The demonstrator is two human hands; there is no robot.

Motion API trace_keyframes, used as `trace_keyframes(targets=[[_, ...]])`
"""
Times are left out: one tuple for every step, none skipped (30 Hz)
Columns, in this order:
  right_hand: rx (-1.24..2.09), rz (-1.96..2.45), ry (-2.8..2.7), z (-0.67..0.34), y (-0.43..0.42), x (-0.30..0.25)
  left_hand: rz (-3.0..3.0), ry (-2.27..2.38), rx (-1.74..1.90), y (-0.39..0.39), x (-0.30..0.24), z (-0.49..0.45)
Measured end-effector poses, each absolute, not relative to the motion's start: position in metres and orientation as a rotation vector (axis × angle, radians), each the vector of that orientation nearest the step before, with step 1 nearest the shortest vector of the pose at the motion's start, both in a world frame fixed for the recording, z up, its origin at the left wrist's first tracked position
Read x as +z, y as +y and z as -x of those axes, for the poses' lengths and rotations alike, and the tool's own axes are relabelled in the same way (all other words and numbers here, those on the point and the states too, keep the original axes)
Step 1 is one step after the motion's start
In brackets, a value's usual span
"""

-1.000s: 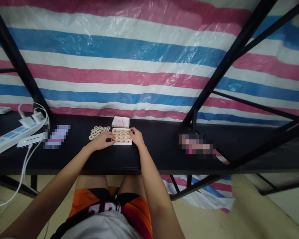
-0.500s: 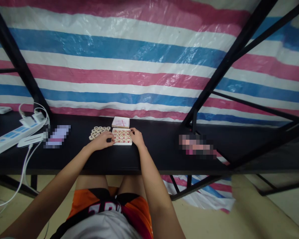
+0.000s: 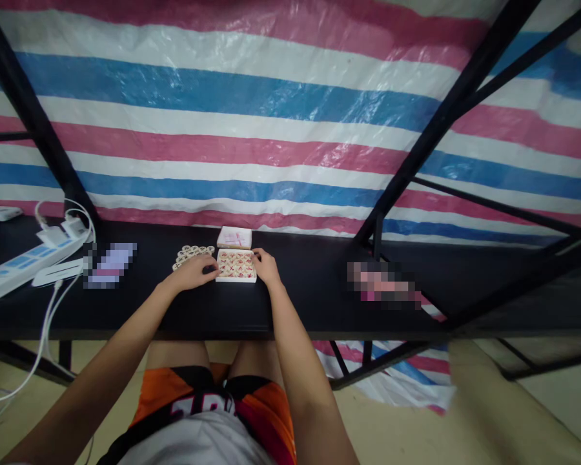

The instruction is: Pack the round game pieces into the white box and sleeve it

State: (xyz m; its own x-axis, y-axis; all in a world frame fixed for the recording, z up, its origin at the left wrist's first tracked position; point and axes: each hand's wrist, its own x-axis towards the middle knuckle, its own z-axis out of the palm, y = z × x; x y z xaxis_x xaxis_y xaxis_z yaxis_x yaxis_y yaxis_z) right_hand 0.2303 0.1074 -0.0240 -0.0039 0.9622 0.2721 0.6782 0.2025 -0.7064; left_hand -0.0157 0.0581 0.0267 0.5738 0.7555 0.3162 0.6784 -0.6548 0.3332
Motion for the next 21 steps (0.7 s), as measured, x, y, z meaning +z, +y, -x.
trace_keyframes(targets=[[0.493, 1.541, -1.749, -0.23, 0.107, -0.024, -2.626, 1.293, 0.627, 0.058, 0.028, 0.018], [0.494, 1.537, -1.747, -0.23, 0.108, -0.024, -2.615, 1.398, 0.599, 0.059, 0.029, 0.021], [0.498, 1.534, -1.744, -0.23, 0.108, -0.024, -2.593, 1.514, 0.57, 0.06, 0.03, 0.023], [0.502, 1.533, -1.741, -0.23, 0.108, -0.025, -2.562, 1.626, 0.539, 0.06, 0.031, 0.025], [0.507, 1.532, -1.738, -0.23, 0.108, -0.025, -2.532, 1.714, 0.5, 0.061, 0.031, 0.027], [0.509, 1.533, -1.734, -0.23, 0.108, -0.025, -2.51, 1.771, 0.456, 0.062, 0.031, 0.029], [0.511, 1.536, -1.73, -0.23, 0.108, -0.025, -2.499, 1.797, 0.408, 0.062, 0.03, 0.03], [0.512, 1.538, -1.727, -0.23, 0.108, -0.025, -2.501, 1.8, 0.37, 0.062, 0.03, 0.031], [0.512, 1.537, -1.725, -0.23, 0.108, -0.025, -2.511, 1.789, 0.343, 0.063, 0.029, 0.031], [0.513, 1.533, -1.723, -0.23, 0.108, -0.025, -2.522, 1.78, 0.33, 0.063, 0.028, 0.031], [0.516, 1.528, -1.722, -0.23, 0.108, -0.025, -2.532, 1.77, 0.323, 0.063, 0.028, 0.031], [0.518, 1.524, -1.722, -0.23, 0.108, -0.025, -2.54, 1.76, 0.321, 0.063, 0.027, 0.031], [0.521, 1.522, -1.722, -0.23, 0.108, -0.025, -2.549, 1.747, 0.323, 0.063, 0.027, 0.03], [0.521, 1.522, -1.721, -0.23, 0.108, -0.025, -2.558, 1.729, 0.327, 0.063, 0.027, 0.03], [0.522, 1.524, -1.72, -0.23, 0.108, -0.025, -2.568, 1.711, 0.33, 0.063, 0.027, 0.029], [0.521, 1.525, -1.718, -0.23, 0.108, -0.025, -2.58, 1.694, 0.334, 0.063, 0.027, 0.029], [0.52, 1.525, -1.715, -0.23, 0.108, -0.025, -2.592, 1.682, 0.342, 0.062, 0.028, 0.028], [0.519, 1.523, -1.713, -0.23, 0.109, -0.026, -2.599, 1.682, 0.351, 0.062, 0.028, 0.028], [0.517, 1.52, -1.712, -0.231, 0.109, -0.026, -2.603, 1.691, 0.365, 0.061, 0.029, 0.028], [0.516, 1.518, -1.714, -0.231, 0.109, -0.027, -2.601, 1.707, 0.381, 0.061, 0.029, 0.027], [0.515, 1.517, -1.715, -0.231, 0.11, -0.027, -2.595, 1.728, 0.394, 0.06, 0.03, 0.027]])
